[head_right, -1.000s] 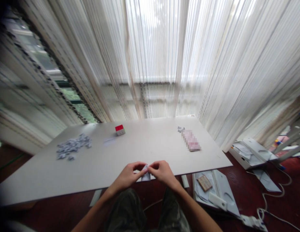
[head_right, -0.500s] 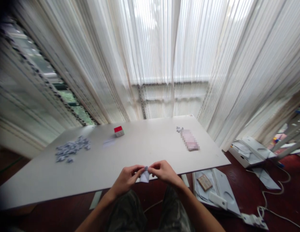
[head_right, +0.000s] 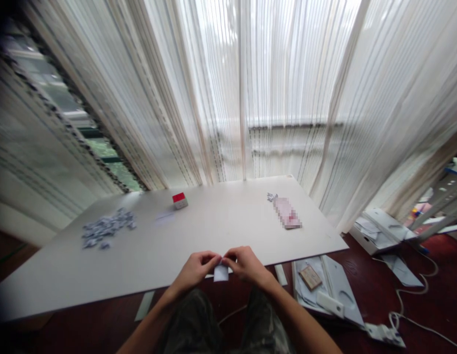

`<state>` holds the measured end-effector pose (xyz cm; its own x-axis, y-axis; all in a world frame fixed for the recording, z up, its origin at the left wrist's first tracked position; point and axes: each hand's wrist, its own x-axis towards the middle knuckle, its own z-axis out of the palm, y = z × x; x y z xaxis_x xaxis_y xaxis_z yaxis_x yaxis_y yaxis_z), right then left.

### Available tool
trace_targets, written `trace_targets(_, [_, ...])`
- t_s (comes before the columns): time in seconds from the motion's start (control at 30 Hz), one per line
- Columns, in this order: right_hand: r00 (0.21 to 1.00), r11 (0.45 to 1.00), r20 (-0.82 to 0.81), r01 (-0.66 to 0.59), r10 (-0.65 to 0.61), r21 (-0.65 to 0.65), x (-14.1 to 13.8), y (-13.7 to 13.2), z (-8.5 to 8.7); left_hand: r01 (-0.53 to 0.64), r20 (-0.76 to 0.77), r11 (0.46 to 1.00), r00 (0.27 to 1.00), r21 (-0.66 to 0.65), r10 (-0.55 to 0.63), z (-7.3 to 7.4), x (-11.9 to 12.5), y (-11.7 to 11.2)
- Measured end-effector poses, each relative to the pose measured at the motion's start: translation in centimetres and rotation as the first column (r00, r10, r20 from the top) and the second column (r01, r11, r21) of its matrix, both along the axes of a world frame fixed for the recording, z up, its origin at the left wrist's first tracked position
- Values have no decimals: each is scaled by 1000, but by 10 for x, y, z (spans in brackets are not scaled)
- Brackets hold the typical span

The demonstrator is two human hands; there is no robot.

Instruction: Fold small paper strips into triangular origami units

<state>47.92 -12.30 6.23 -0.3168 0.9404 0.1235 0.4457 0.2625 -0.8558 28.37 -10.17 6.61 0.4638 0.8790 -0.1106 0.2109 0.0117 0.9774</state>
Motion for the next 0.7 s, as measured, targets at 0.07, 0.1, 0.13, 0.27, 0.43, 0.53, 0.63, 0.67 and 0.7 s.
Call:
trace_targets(0.07, [1000,1000,17,12,-12,0,-2,0,1,-22,-23,994,999,103,24,-2,1,0])
trace_targets(0.1, [1000,1000,21,23,-23,-4,-2,1,1,-30,-33,988,999,154,36,-3,1,-1])
trace_targets(0.13, [999,999,20,37,-37,-11,-3,1,0,-38,-41,980,998,196,47,-4,2,-1])
trace_targets(0.27, [999,996,-14,51,-53,-70,-4,6,-4,-37,-35,969,998,243,47,-6,6,-2])
trace_targets(0.43, [998,994,-29,48,-51,-93,1,11,-6,44,10,984,999,171,-46,-3,5,1])
trace_targets(0.53, [1000,995,-23,8,-10,-95,5,10,-3,52,23,987,998,155,-56,-3,1,4])
trace_targets(0.63, [1000,999,3,-11,11,-40,6,9,0,32,68,996,997,87,-38,-10,-2,8])
trace_targets(0.67, [1000,1000,6,-10,11,-18,5,10,0,27,94,998,995,54,-32,-13,-3,10])
trace_targets(0.7, [1000,1000,2,-7,7,-4,5,11,-1,18,123,1000,992,22,-21,-16,-3,12])
